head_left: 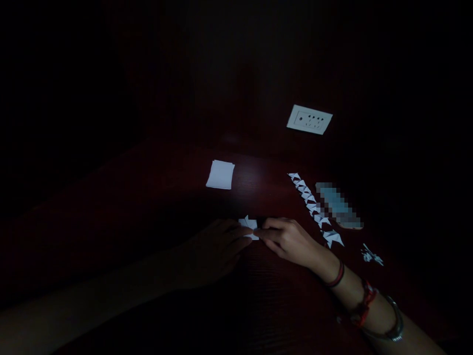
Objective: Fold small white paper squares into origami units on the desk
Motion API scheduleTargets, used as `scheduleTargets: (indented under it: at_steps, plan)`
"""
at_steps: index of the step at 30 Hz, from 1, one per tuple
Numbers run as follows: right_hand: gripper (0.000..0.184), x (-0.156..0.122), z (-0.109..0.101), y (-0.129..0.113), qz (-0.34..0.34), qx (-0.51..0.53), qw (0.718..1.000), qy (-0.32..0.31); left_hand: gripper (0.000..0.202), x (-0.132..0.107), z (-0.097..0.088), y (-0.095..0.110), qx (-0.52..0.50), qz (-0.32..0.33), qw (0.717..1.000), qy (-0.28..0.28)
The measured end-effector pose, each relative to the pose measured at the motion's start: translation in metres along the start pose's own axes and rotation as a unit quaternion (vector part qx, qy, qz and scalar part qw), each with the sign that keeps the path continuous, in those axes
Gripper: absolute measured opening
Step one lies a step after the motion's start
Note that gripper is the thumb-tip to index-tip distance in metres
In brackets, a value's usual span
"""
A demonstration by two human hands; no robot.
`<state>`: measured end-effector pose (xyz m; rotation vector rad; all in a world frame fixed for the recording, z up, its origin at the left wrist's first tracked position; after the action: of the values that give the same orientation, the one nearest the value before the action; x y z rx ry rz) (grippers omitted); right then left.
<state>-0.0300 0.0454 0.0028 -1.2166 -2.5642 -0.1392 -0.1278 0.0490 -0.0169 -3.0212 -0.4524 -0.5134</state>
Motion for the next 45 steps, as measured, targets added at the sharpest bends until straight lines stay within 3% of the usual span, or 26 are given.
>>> scheduleTargets:
  at_steps: [6,18,25,32,41,45]
  plan:
    - [0.025,0.001,0.002,0.002,0.009,0.003,1.0,-0.008,0.039,0.0,-0.002,0.0,-0.01,0.001,0.999,0.033]
    - [0.023,-0.006,-0.001,0.008,0.011,0.011,0.999,-0.045,0.036,0.001,-0.001,-0.001,0.005,0.0,1.0,0.022]
    - [0.024,-0.01,-0.007,0.023,0.035,0.033,0.999,0.005,0.037,-0.001,-0.001,-0.003,-0.02,0.002,0.999,0.038]
    - [0.036,-0.007,0.002,0.013,0.015,0.029,0.999,-0.035,0.038,-0.002,-0.003,-0.002,-0.038,-0.001,0.999,0.032]
    - [0.032,-0.004,0.002,0.009,0.009,0.024,0.999,-0.047,0.036,0.001,-0.008,-0.001,-0.056,-0.016,0.998,0.001]
    - [0.027,-0.006,0.0,0.015,0.022,0.021,0.999,-0.042,0.035,-0.001,-0.004,-0.005,-0.05,-0.017,0.998,0.025]
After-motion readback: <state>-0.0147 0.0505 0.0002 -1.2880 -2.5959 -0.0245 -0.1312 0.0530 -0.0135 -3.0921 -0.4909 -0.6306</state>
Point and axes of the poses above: each hand's wrist, its own x-axis towards the middle knuckle, its own z-axis out of the palm, y = z × x, the point moved 8 cm from there along x, towards the middle knuckle, and after that the axes turned 5 degrees about y, right-handed, at the moved point
